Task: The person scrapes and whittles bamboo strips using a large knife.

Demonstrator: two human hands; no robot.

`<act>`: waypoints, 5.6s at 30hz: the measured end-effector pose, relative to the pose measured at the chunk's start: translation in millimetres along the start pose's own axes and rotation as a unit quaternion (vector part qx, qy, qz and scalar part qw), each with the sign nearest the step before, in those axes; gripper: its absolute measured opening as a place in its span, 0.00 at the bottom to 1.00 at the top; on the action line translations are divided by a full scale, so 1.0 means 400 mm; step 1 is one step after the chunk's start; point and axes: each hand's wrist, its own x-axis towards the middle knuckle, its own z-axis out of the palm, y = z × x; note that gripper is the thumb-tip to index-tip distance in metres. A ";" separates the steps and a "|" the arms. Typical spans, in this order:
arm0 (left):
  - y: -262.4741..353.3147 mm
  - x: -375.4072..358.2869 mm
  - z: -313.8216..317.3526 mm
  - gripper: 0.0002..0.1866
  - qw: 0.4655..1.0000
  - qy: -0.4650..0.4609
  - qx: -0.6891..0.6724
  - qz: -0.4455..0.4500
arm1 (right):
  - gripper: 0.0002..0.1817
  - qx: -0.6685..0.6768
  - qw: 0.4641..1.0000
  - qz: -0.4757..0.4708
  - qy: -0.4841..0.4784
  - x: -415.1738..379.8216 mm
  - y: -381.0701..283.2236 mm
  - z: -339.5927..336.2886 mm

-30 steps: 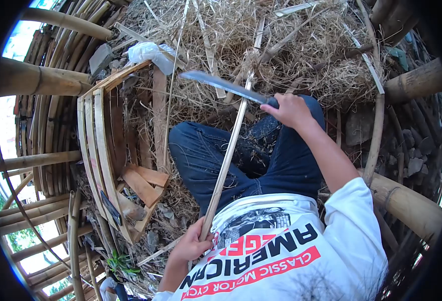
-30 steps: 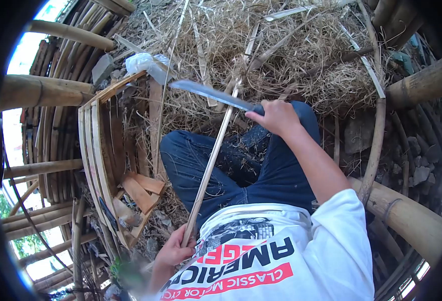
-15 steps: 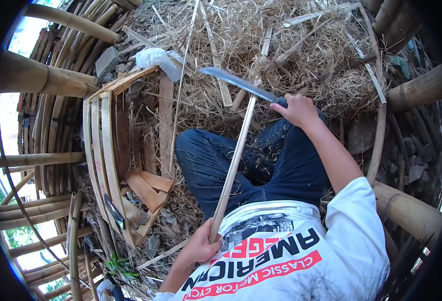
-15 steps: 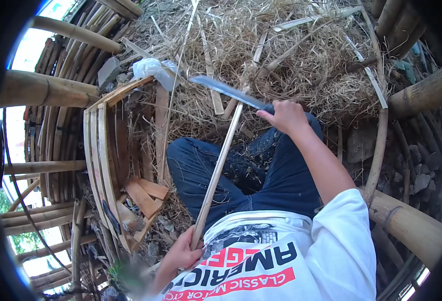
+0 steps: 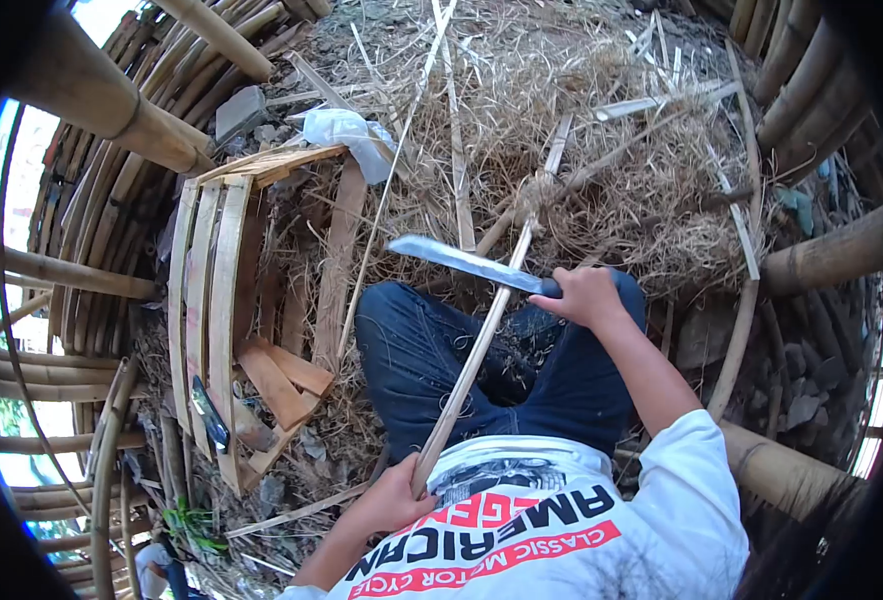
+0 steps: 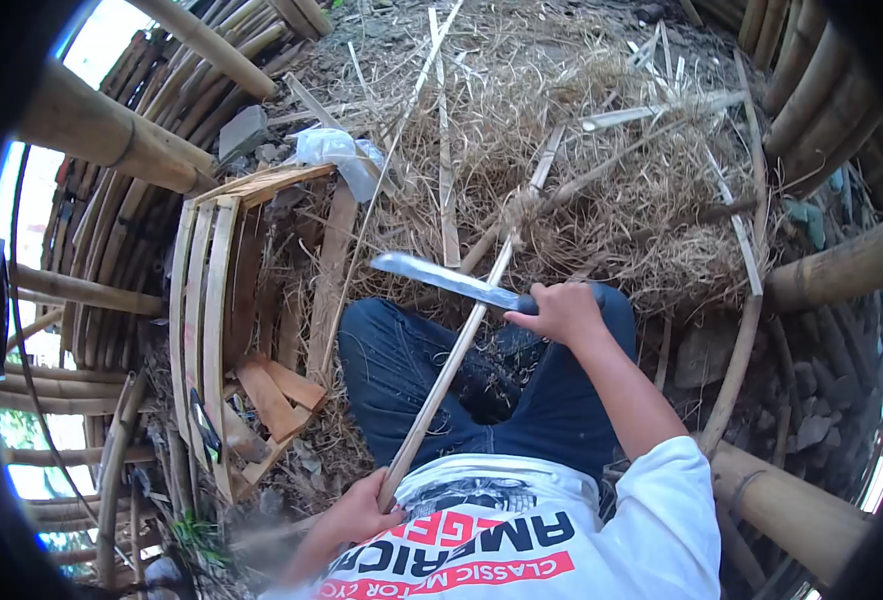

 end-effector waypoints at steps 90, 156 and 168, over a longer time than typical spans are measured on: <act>-0.534 0.000 0.107 0.16 0.944 0.313 -0.095 -0.028 | 0.11 0.567 0.804 0.104 0.148 -0.286 -0.068 -0.018; 0.320 0.473 -0.068 0.21 0.982 -0.062 -0.160 0.079 | 0.23 0.485 0.858 0.029 0.164 -0.328 0.009 -0.108; 0.272 0.351 0.039 0.13 0.969 0.075 -0.057 0.230 | 0.23 0.284 0.941 -0.080 0.164 -0.342 -0.130 -0.166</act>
